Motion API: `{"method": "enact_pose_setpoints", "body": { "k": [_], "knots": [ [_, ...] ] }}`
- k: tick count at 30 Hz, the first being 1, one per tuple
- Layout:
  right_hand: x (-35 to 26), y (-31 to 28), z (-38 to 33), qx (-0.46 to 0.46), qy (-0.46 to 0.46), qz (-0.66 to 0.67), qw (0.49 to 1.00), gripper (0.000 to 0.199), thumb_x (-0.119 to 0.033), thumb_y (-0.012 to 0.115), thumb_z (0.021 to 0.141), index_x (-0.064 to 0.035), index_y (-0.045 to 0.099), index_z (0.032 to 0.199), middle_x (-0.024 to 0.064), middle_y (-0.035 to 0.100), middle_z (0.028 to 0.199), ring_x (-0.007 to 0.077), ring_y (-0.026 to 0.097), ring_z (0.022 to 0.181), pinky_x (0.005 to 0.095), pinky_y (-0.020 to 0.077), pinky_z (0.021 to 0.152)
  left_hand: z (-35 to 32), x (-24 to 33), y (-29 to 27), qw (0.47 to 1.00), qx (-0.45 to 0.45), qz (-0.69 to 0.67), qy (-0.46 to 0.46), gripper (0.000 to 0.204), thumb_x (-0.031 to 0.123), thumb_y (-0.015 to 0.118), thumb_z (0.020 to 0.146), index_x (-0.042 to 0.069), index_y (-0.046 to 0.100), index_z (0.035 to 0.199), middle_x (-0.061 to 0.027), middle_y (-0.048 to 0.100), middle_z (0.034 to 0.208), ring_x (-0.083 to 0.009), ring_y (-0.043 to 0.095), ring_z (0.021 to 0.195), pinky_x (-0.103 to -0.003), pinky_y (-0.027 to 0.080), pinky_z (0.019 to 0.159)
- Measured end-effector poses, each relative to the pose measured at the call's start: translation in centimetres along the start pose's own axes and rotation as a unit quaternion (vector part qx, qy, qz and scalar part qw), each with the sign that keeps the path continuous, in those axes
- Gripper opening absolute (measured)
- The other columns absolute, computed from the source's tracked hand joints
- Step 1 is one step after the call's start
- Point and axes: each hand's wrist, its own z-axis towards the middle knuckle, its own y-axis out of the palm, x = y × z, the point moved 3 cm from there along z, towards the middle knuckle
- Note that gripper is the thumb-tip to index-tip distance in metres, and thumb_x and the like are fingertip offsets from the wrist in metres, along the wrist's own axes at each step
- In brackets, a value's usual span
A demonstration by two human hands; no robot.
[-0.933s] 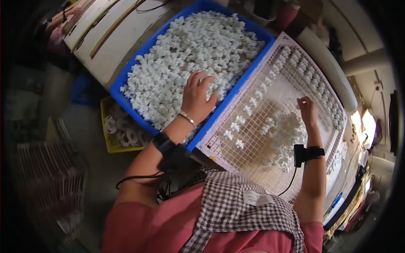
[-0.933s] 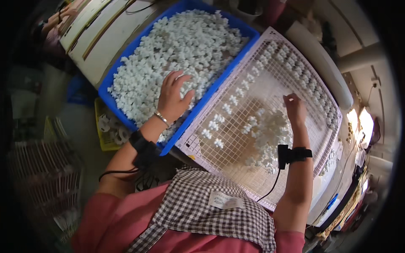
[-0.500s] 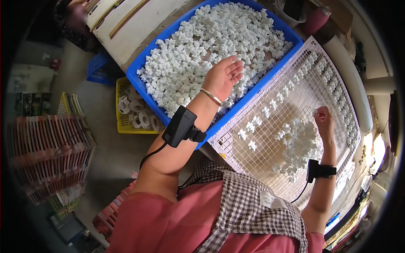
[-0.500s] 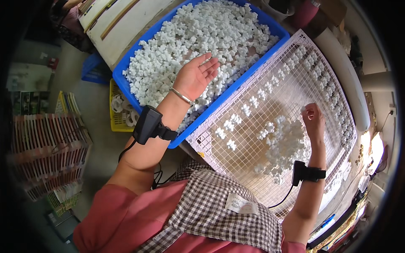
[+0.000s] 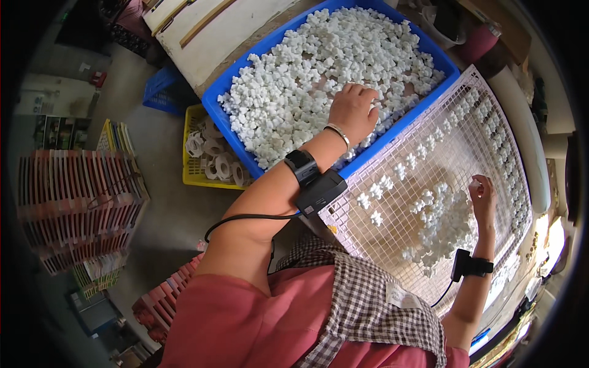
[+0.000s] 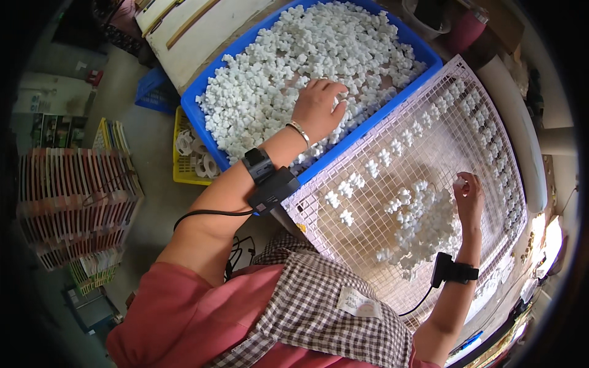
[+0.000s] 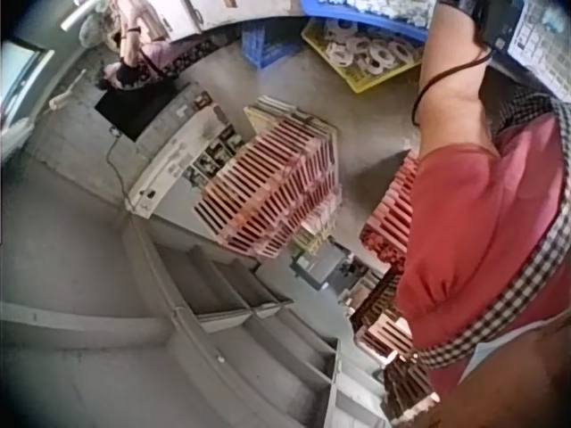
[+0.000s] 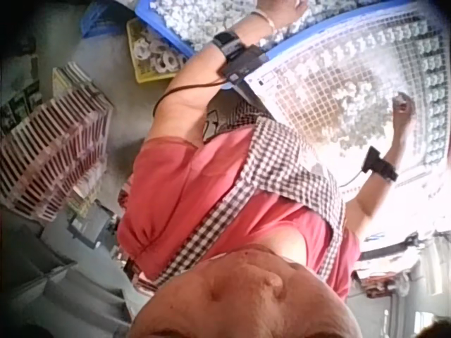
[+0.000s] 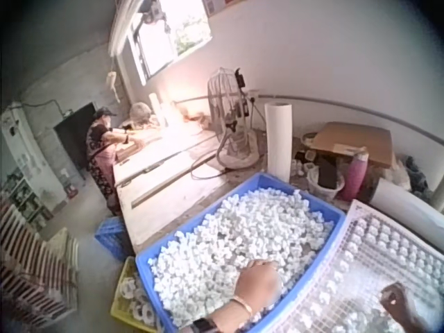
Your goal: Placing small white star-shaped plastic components into a white grid tray.
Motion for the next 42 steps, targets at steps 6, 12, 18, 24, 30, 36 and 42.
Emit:
{"method": "enact_pose_setpoints", "body": {
  "k": [6, 12, 18, 24, 30, 36, 42],
  "knots": [
    [-0.7, -0.4, 1.1, 0.057, 0.064, -0.038, 0.996, 0.035, -0.019, 0.070, 0.074, -0.0107, 0.061, 0.106, 0.0095, 0.063, 0.087, 0.0226, 0.060, 0.073, 0.0347, 0.0479, 0.067, -0.6, 0.0, 2.1, 0.999, -0.041, 0.030, 0.010, 0.033, 0.024, 0.061, 0.080, 0.007, 0.056, 0.108, -0.0155, 0.053, 0.113, -0.0330, 0.047, 0.107, -0.044, 0.039, 0.092],
    [-0.1, -0.3, 0.9, 0.058, 0.230, -0.130, 0.963, 0.042, -0.051, 0.059, 0.081, -0.0128, 0.064, 0.098, 0.0117, 0.061, 0.065, 0.0293, 0.062, 0.069, 0.0404, 0.0473, 0.062, -1.1, 0.6, 3.0, 0.995, -0.080, 0.053, 0.026, 0.041, 0.032, 0.054, 0.088, 0.006, 0.050, 0.120, -0.0191, 0.044, 0.127, -0.0364, 0.040, 0.117, -0.047, 0.033, 0.098],
    [-1.4, -2.0, 0.3, 0.011, 0.054, 0.028, 0.998, 0.025, -0.016, 0.058, 0.082, -0.0081, 0.058, 0.106, 0.0108, 0.055, 0.102, 0.0262, 0.061, 0.078, 0.0367, 0.0492, 0.069, -1.8, 2.0, 3.7, 0.992, -0.094, 0.082, 0.035, 0.042, 0.036, 0.050, 0.090, 0.008, 0.049, 0.122, -0.0135, 0.042, 0.131, -0.0349, 0.035, 0.124, -0.052, 0.023, 0.102],
    [0.7, -1.7, -0.4, 0.024, -0.004, 0.020, 1.000, 0.020, -0.012, 0.063, 0.081, -0.0077, 0.058, 0.100, 0.0093, 0.058, 0.090, 0.0230, 0.060, 0.076, 0.0336, 0.0504, 0.067, -1.7, 1.6, 4.2, 0.986, -0.109, 0.109, 0.057, 0.042, 0.037, 0.043, 0.093, 0.010, 0.046, 0.126, -0.0137, 0.038, 0.135, -0.0338, 0.033, 0.126, -0.051, 0.023, 0.102],
    [-0.1, -2.3, 0.6, 0.039, 0.096, 0.122, 0.987, 0.017, -0.016, 0.061, 0.082, -0.0057, 0.058, 0.095, 0.0105, 0.063, 0.082, 0.0253, 0.062, 0.074, 0.0341, 0.0503, 0.066, -1.7, 2.1, 4.0, 0.981, -0.138, 0.139, -0.002, 0.044, 0.039, 0.041, 0.094, 0.011, 0.045, 0.127, -0.0122, 0.037, 0.137, -0.0328, 0.031, 0.128, -0.050, 0.022, 0.103],
    [-1.2, -1.7, 5.5, 0.117, 0.016, 0.157, 0.980, 0.015, -0.008, 0.063, 0.079, -0.0049, 0.059, 0.093, 0.0099, 0.063, 0.081, 0.0225, 0.062, 0.070, 0.0313, 0.0507, 0.064, -1.7, 4.4, 4.3, 0.977, -0.148, 0.155, 0.013, 0.049, 0.040, 0.049, 0.088, 0.010, 0.045, 0.127, -0.0110, 0.036, 0.138, -0.0324, 0.029, 0.129, -0.050, 0.020, 0.103],
    [-2.6, -0.3, 11.0, 0.201, -0.022, 0.085, 0.976, 0.008, -0.005, 0.060, 0.077, -0.0037, 0.059, 0.085, 0.0112, 0.060, 0.077, 0.0256, 0.061, 0.066, 0.0341, 0.0499, 0.061, -2.1, 4.4, 4.0, 0.979, -0.147, 0.140, -0.008, 0.049, 0.037, 0.053, 0.086, 0.009, 0.045, 0.126, -0.0120, 0.036, 0.138, -0.0330, 0.027, 0.130, -0.051, 0.021, 0.102]
  ]
}}
